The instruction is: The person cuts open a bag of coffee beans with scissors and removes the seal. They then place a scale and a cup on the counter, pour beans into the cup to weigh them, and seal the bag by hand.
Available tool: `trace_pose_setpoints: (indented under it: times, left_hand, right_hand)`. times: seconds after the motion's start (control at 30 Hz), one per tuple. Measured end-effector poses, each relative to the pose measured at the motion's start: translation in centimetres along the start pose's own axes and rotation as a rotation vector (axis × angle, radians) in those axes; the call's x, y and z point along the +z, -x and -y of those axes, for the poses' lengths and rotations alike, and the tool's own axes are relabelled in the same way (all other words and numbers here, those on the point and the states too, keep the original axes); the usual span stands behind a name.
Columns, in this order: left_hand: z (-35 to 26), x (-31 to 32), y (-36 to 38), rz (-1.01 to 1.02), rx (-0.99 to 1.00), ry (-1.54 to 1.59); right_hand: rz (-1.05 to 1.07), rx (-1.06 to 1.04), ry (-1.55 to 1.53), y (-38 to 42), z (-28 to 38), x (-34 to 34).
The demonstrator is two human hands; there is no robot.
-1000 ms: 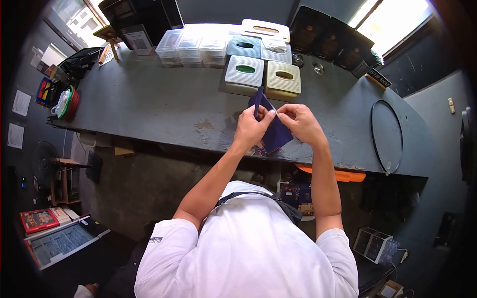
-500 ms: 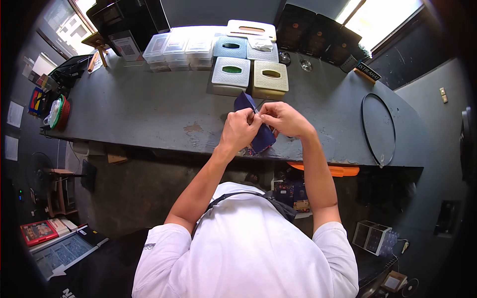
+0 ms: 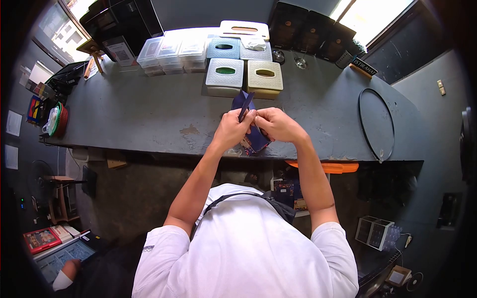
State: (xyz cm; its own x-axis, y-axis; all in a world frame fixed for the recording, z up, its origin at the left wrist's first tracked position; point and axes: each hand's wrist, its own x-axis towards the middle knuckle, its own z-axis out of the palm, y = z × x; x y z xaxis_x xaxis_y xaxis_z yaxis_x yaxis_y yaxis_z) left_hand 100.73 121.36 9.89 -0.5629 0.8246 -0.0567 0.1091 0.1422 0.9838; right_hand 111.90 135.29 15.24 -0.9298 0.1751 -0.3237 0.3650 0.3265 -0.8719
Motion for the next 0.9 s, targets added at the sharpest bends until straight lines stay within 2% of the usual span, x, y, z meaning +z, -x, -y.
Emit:
trace_pose_setpoints:
  times: [0.2,0.3,0.5,0.6,0.7,0.8,0.9]
  left_hand:
    - [0.6,-0.2,0.3,0.064,-0.004,0.15]
    - [0.3,-0.5,0.3,0.087,-0.002,0.173]
    - [-0.3,-0.9,0.0,0.174,-0.05,0.242]
    - [0.0,-0.5,-0.1,0.15,0.003,0.224]
    - [0.7,-0.1,-0.5,0.11,0.063,0.186]
    - [0.6,0.2,-0.4,0.116,0.066,0.249]
    - [0.6,-0.1,-0.5,0.148,0.069,0.212]
  right_hand:
    - [-0.214,-0.198,0.224,0.6,0.4,0.9]
    - [-0.186,-0.096,0.182,0.7,0.4,0.8]
    - [-0.163,-0.141,-0.003,0.5,-1.2,0.7]
    - [-0.159,-0.158,-0.089,0.4,-1.9,0.7]
    - [-0.192,-0.144,0.021,0.7,-1.0,0.4]
    - [-0.128,-0.069,0.105,0.7,-0.5,0.1]
    - [-0.032,-0.065,-0.108,0.5,-1.2,-0.4]
